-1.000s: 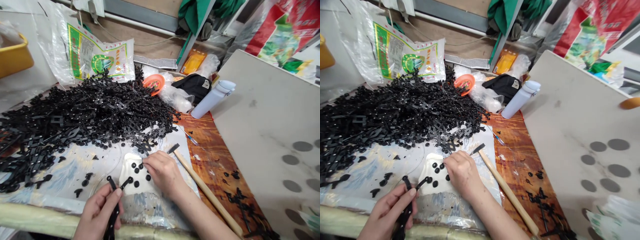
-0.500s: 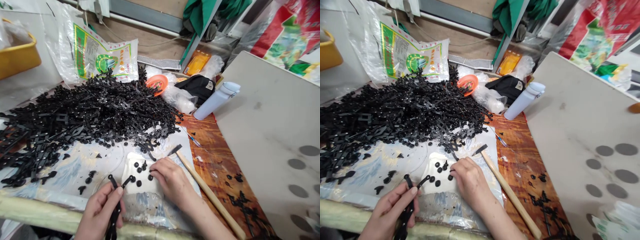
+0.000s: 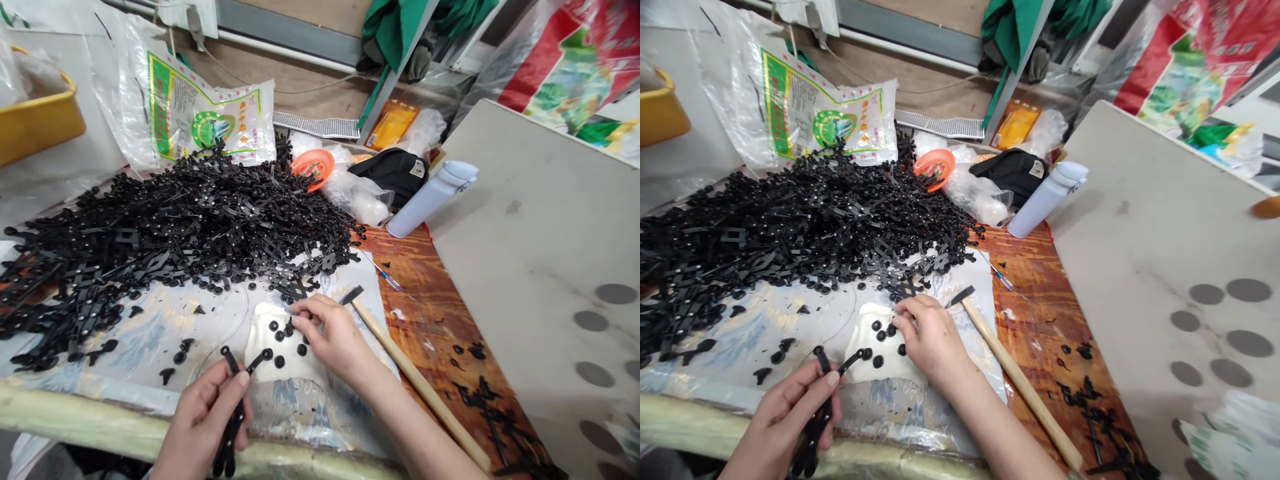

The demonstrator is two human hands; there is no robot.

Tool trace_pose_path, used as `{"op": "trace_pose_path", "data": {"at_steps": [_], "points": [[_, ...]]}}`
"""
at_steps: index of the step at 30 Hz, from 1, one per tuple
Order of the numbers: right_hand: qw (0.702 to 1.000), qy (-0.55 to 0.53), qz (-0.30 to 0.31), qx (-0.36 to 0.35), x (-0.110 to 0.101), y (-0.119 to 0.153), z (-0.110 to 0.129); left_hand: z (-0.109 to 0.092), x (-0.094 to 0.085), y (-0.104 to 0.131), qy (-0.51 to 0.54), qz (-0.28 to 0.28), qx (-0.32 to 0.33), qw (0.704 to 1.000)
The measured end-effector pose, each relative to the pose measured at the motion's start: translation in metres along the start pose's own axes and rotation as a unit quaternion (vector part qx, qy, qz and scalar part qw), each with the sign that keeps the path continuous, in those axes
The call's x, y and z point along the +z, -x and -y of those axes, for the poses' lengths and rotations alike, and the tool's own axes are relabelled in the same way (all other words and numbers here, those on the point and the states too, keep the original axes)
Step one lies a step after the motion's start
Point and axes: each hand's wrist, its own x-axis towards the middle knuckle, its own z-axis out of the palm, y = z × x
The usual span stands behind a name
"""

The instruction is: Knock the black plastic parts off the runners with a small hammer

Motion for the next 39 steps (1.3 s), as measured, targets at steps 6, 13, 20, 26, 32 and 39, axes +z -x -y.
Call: {"op": "trace_pose_path", "data": {"at_steps": [6,13,20,26,32,39], "points": [[1.0,0.009,0.013,-0.008,-0.001,-0.001,-0.001,-0.003,0.001,0.002,0.023,0.001,-0.013,1.0],[1.0,-0.003,-0.011,0.002,-0.013,0.017,0.002,-0.008,0.001,0.003,0.029,-0.012,-0.027,0.999],[0.999,-0.021,-0.023,-0.043,-0.009,0.024,0.017,-0.017,0.013,0.01,0.065,-0.012,-0.04,0.997],[0.997,0.062,-0.022,-0.05,0.023,0.012,0.03,-0.007,0.01,0.003,0.09,-0.032,-0.042,0.995],[0.998,0.022,-0.045,-0.036,0.02,0.013,0.031,-0.017,0.01,0.011,0.102,-0.03,-0.063,0.992],[0.97,-0.235,0.018,0.068,-0.006,0.033,0.044,-0.026,0.021,0.023,0.077,0.024,-0.042,0.996]]}}
